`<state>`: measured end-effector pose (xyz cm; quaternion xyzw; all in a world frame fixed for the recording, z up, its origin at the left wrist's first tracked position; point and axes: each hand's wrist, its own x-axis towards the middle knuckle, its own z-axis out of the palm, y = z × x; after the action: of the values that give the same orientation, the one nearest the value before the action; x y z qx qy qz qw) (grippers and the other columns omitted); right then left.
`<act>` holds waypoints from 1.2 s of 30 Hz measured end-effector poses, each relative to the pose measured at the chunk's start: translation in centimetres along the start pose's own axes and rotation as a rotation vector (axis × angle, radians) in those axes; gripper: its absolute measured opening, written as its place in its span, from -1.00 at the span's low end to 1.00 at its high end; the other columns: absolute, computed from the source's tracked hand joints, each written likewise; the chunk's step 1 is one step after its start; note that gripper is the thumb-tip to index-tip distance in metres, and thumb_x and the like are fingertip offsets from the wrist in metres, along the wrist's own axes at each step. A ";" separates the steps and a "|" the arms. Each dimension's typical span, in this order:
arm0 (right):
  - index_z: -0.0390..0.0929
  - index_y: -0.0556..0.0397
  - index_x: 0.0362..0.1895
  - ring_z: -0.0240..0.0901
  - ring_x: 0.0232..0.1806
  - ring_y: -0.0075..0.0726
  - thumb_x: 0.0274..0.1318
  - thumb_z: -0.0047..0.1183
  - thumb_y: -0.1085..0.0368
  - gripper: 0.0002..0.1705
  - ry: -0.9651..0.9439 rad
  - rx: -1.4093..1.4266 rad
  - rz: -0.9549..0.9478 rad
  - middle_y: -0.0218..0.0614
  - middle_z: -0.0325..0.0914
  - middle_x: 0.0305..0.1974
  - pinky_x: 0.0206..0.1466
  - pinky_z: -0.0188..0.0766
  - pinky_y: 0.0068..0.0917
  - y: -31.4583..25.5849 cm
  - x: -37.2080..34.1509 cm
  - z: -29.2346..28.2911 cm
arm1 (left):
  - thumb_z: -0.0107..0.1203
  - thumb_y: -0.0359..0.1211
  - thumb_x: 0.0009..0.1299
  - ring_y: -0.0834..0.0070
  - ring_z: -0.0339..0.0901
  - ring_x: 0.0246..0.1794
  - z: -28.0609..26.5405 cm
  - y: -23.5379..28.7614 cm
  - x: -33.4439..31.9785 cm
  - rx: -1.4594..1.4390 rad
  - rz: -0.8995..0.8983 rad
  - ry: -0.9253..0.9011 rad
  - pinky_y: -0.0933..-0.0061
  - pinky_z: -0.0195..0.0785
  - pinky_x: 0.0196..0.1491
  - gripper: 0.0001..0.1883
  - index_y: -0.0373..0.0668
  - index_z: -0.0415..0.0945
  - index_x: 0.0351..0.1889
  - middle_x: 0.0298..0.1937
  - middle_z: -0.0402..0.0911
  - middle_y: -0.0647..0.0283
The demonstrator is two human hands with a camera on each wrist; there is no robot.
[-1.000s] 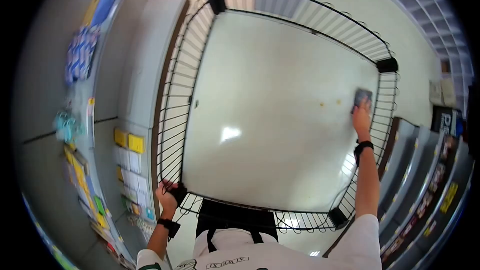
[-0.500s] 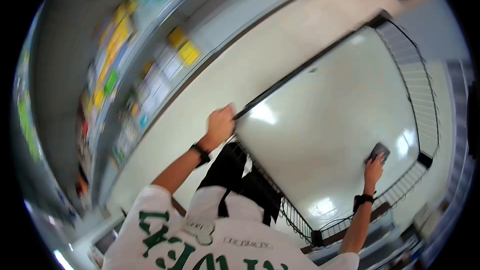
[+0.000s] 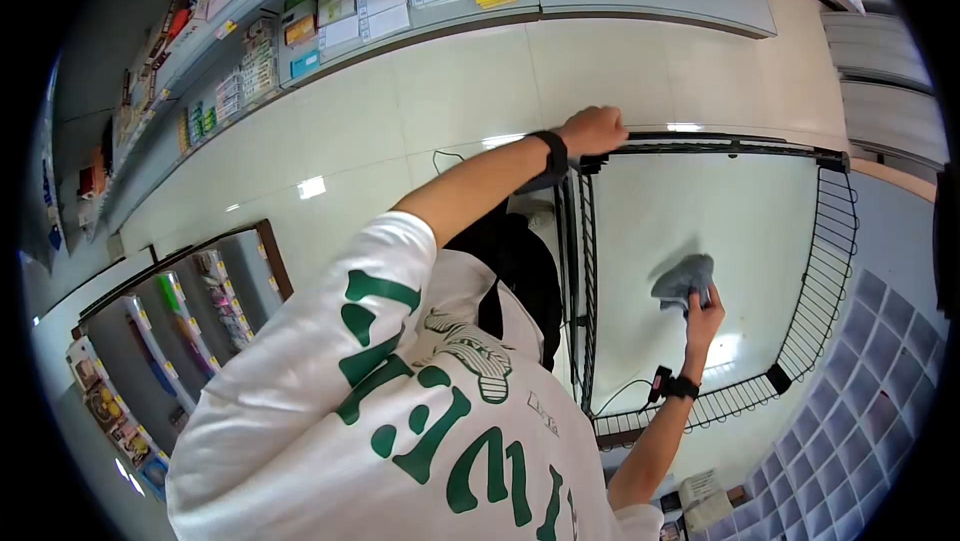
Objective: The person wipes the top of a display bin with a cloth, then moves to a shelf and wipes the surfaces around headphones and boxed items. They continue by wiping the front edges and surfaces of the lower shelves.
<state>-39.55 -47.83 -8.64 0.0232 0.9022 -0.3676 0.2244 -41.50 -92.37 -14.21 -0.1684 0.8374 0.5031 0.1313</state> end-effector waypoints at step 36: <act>-0.29 0.52 0.54 0.57 -0.02 -0.18 0.12 0.23 0.14 0.20 0.587 0.223 0.766 0.17 0.54 0.07 0.05 0.52 -0.32 8.6 -56.1 22.3 | -0.06 -0.24 0.50 0.45 0.66 -0.48 -5.0 -9.0 -14.8 0.113 -0.129 -0.454 0.41 0.50 -0.44 -0.78 -0.15 0.52 -0.10 -0.37 0.70 0.18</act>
<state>21.27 -49.75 -4.61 0.4798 0.8089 -0.3311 0.0759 -24.57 -98.48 -13.35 -0.0968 0.8008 0.4710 0.3571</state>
